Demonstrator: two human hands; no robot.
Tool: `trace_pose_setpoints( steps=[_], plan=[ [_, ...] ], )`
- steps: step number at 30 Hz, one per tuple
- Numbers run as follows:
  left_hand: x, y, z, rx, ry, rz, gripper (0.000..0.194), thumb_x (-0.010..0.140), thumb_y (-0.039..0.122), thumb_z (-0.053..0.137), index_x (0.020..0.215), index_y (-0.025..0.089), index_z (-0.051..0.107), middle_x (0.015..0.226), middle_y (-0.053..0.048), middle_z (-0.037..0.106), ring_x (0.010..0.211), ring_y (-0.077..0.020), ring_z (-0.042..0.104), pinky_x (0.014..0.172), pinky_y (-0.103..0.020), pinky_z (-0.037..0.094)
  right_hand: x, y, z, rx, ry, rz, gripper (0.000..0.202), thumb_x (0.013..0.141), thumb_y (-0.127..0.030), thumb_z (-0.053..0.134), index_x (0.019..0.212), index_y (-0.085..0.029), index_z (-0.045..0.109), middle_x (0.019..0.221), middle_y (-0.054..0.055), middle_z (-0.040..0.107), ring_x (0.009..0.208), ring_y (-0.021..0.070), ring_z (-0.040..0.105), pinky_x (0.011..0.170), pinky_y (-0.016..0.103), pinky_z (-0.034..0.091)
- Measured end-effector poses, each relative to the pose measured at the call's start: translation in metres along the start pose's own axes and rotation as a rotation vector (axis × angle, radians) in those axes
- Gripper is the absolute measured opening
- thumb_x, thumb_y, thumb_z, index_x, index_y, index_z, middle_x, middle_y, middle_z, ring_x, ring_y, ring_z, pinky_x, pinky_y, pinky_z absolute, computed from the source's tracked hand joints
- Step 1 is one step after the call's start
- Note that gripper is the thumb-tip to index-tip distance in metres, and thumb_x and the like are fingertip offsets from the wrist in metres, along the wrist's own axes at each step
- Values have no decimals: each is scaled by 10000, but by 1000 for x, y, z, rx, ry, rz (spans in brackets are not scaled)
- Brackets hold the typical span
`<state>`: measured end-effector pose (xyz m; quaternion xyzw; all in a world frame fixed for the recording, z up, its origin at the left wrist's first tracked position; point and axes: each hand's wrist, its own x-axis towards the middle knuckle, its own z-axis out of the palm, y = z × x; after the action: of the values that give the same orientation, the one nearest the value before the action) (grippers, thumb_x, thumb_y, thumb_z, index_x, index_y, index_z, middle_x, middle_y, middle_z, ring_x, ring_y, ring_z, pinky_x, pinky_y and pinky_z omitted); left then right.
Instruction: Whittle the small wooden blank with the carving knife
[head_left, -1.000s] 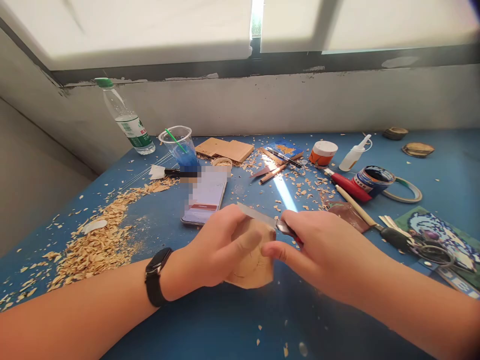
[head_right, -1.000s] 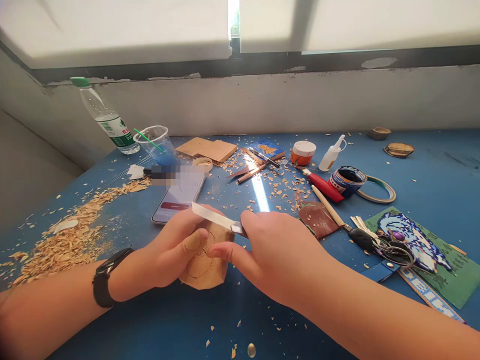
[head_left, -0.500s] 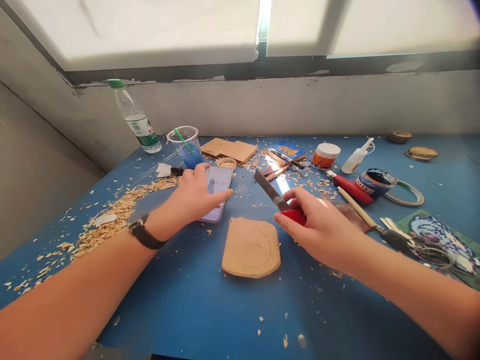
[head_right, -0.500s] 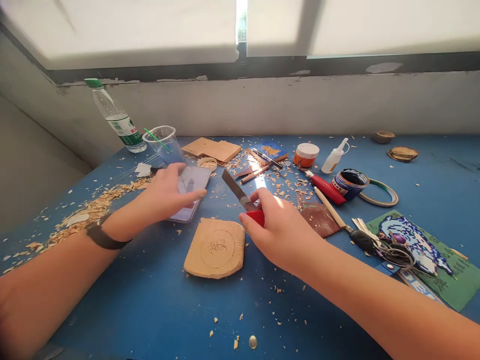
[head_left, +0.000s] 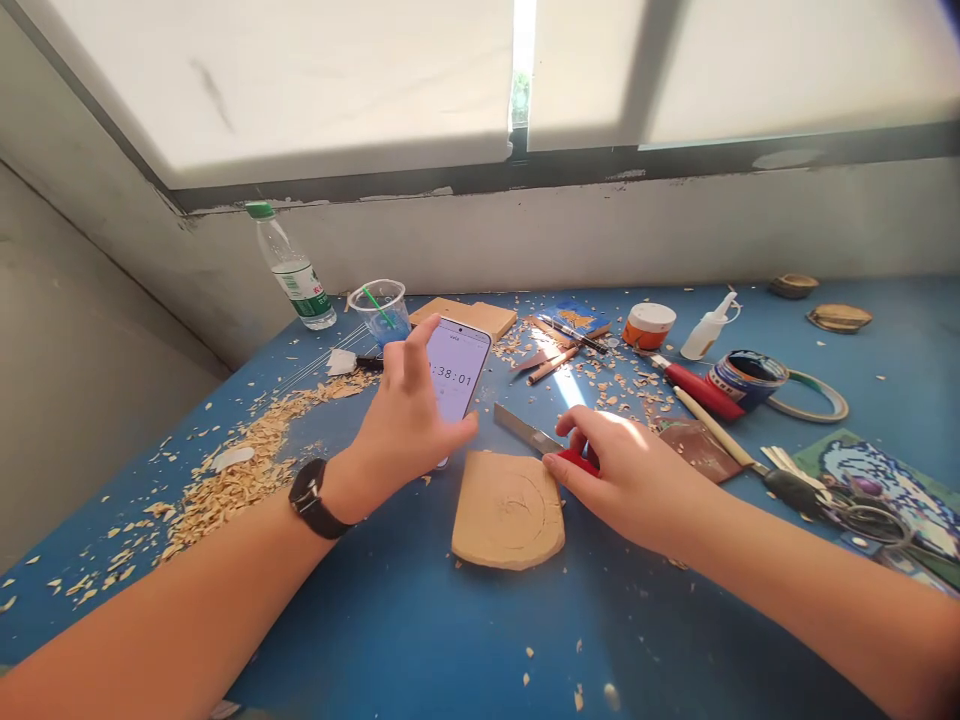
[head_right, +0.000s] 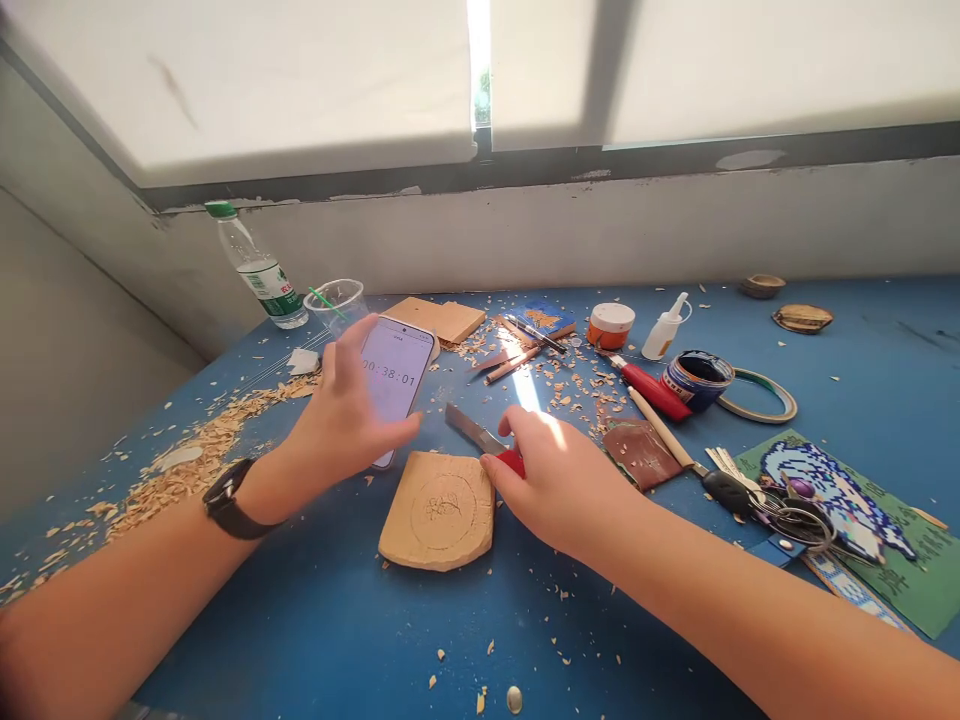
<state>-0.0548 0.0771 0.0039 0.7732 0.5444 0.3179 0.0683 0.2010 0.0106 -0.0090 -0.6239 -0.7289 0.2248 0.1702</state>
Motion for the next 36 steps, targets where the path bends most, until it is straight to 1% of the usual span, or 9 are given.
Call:
trace_pose_setpoints(
  steps=[8,15,17,19,21,25,30,33,36],
  plan=[
    [-14,9,-11,56,54,17,1165,749,370,850,1657,266,128,1530,-223,431,1363,-480,510,1007,-625,561,2,0,2,-97,41,-121,235,1029,-458,488,986,-244,575,997,59,652,883,242,567,696,365,381],
    [-20,18,-12,-18,109,58,1127,764,378,855,1647,267,164,1597,-221,406,1377,-439,534,1049,-578,558,-1,1,4,-117,93,-242,310,1063,-511,476,1017,-235,610,1079,87,659,931,263,579,738,399,446],
    [-23,22,-11,-52,119,60,1145,761,380,870,1649,284,154,1594,-211,417,1393,-425,534,1091,-582,538,-4,-1,2,-79,64,-378,439,1013,-639,570,1127,-220,641,1199,124,666,1074,307,587,856,460,498],
    [-27,24,-9,-94,129,54,1176,756,384,891,1653,305,134,1597,-203,418,1431,-419,514,1141,-591,507,-7,-5,2,-55,11,-529,716,875,-762,715,1320,-208,627,1349,159,642,1246,366,546,1014,540,488],
    [-30,24,-7,-136,128,31,1217,754,390,908,1660,313,100,1615,-209,405,1473,-422,487,1167,-597,489,-11,-9,2,-64,-49,-609,894,806,-759,794,1476,-215,562,1427,166,625,1331,394,515,1113,586,441],
    [-34,24,-2,-201,108,-58,1276,736,420,927,1673,295,72,1617,-230,417,1490,-438,482,1176,-620,479,-15,-12,2,-122,-95,-582,759,886,-565,758,1531,-233,536,1414,169,642,1292,393,562,1109,616,446],
    [-37,25,1,-294,33,-167,1241,709,467,937,1669,259,179,1542,-232,509,1441,-463,529,1159,-673,487,-11,-3,1,-235,24,-469,744,867,-444,701,1551,-214,519,1389,199,638,1236,415,588,1002,634,513],
    [-40,28,0,-376,16,-187,1209,710,425,939,1663,259,212,1511,-225,545,1395,-457,570,1121,-682,526,-7,0,-1,-183,55,-440,746,897,-482,679,1563,-204,489,1448,206,611,1308,419,565,1037,630,511],
    [-43,31,-4,-498,3,-157,1084,760,399,907,1635,260,282,1495,-211,571,1349,-426,614,1042,-624,608,-3,-8,-5,28,67,-381,724,953,-598,645,1536,-195,501,1524,193,579,1389,380,540,1103,584,496]
  ],
)
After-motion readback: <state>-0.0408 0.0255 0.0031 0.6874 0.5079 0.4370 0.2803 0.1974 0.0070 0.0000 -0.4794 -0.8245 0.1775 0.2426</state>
